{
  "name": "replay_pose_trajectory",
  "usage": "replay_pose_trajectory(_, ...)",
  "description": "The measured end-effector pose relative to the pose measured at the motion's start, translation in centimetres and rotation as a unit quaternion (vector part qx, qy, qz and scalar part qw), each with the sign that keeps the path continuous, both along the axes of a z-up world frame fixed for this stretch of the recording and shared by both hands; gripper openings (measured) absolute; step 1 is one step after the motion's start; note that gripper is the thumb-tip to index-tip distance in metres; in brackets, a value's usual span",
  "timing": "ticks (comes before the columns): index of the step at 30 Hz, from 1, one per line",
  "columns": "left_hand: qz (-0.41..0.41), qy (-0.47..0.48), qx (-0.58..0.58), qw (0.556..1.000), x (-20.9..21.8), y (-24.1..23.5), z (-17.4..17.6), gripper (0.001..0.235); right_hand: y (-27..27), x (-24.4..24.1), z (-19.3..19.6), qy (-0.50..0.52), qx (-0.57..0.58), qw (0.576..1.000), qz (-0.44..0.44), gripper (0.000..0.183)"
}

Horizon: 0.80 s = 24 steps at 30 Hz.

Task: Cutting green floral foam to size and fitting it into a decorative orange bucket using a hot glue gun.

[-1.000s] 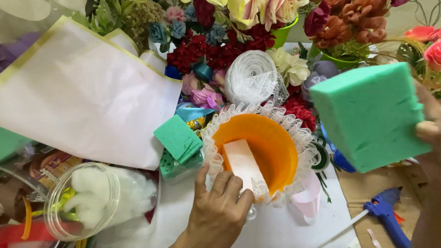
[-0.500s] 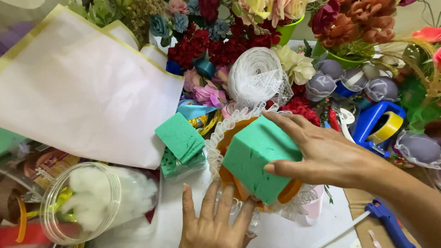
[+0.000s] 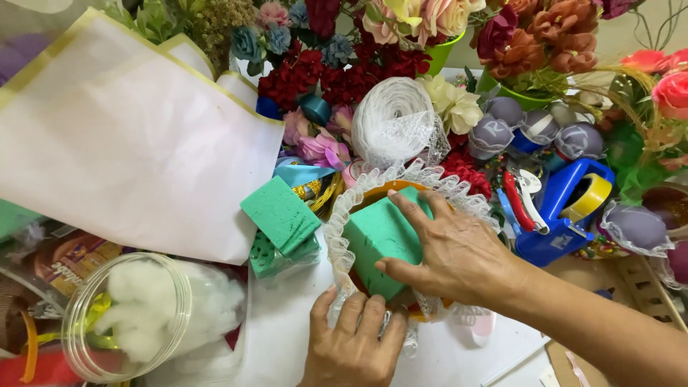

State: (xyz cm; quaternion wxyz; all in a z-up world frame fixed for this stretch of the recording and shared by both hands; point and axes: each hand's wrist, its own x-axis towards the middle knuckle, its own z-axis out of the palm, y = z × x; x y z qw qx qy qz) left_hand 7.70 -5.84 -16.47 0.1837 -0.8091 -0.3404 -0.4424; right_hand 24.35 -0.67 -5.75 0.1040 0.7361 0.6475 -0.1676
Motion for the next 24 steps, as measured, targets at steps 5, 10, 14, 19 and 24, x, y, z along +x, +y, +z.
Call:
replay_pose_trajectory(5, -0.024, -0.029, 0.006, 0.999, 0.7, -0.3, -0.3, 0.016, -0.2, 0.0, -1.8, -0.018, -0.026, 0.999, 0.025, 0.103)
replay_pose_trajectory(10, -0.047, -0.028, -0.008, 0.998, 0.5, -0.2, -0.8, 0.012, -0.4, -0.1, -3.2, -0.032, -0.038, 0.998, 0.037, 0.107)
replay_pose_trajectory(14, -0.041, -0.027, -0.004, 0.999, 0.5, -0.2, -1.2, 0.012, -0.6, 0.1, -3.9, -0.043, -0.005, 0.998, 0.054, 0.11)
replay_pose_trajectory(19, -0.04, -0.026, -0.005, 0.999, 0.4, -0.2, -0.9, 0.011, -1.1, 0.3, -3.5, -0.08, -0.01, 0.994, 0.074, 0.108)
replay_pose_trajectory(24, -0.044, -0.044, -0.019, 0.998, -0.1, -0.5, -1.5, 0.009, -2.2, 2.5, -3.2, -0.007, 0.024, 0.996, 0.085, 0.087)
